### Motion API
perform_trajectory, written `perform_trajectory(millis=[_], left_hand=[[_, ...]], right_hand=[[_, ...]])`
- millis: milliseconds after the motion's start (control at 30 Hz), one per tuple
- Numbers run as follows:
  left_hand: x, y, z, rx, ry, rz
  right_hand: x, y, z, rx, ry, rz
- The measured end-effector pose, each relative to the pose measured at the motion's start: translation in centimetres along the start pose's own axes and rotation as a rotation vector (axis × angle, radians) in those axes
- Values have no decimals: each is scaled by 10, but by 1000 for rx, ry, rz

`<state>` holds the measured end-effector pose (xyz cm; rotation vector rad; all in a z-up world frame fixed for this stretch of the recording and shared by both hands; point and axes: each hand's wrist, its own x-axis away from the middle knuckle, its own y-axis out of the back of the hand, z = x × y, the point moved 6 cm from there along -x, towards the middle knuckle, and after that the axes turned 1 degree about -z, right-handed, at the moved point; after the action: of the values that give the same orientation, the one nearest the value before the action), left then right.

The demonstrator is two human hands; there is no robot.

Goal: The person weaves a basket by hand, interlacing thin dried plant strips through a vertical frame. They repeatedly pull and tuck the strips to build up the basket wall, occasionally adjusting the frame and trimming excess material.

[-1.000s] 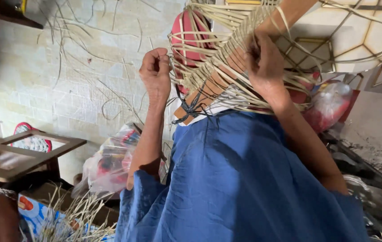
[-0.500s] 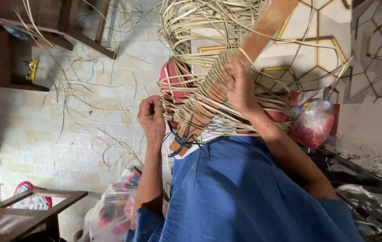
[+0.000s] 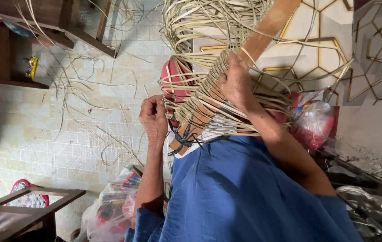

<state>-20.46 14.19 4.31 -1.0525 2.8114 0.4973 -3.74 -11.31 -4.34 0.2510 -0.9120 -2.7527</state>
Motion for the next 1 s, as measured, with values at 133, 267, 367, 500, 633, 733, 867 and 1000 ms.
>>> perform_trajectory(millis=[133, 267, 367, 500, 633, 733, 867, 1000], left_hand=[[1, 4, -13, -131, -89, 12], [9, 4, -18, -143, -55, 75], [7, 3, -26, -35, -74, 36], [9, 1, -32, 87, -79, 45], [14, -13, -77, 137, -82, 129], [27, -41, -70, 163, -153, 343], [82, -97, -113, 233, -384, 957], [136, -148, -111, -282, -700, 1298]], right_hand=[[18, 11, 20, 154, -21, 81], [62, 44, 83, -1, 230, 122], [85, 44, 64, 96, 124, 237], [122, 36, 12, 314, -322, 518], [139, 55, 62, 340, -413, 879], [160, 54, 41, 430, -386, 998], [167, 37, 2, 354, -254, 775], [180, 42, -16, 527, -134, 595]])
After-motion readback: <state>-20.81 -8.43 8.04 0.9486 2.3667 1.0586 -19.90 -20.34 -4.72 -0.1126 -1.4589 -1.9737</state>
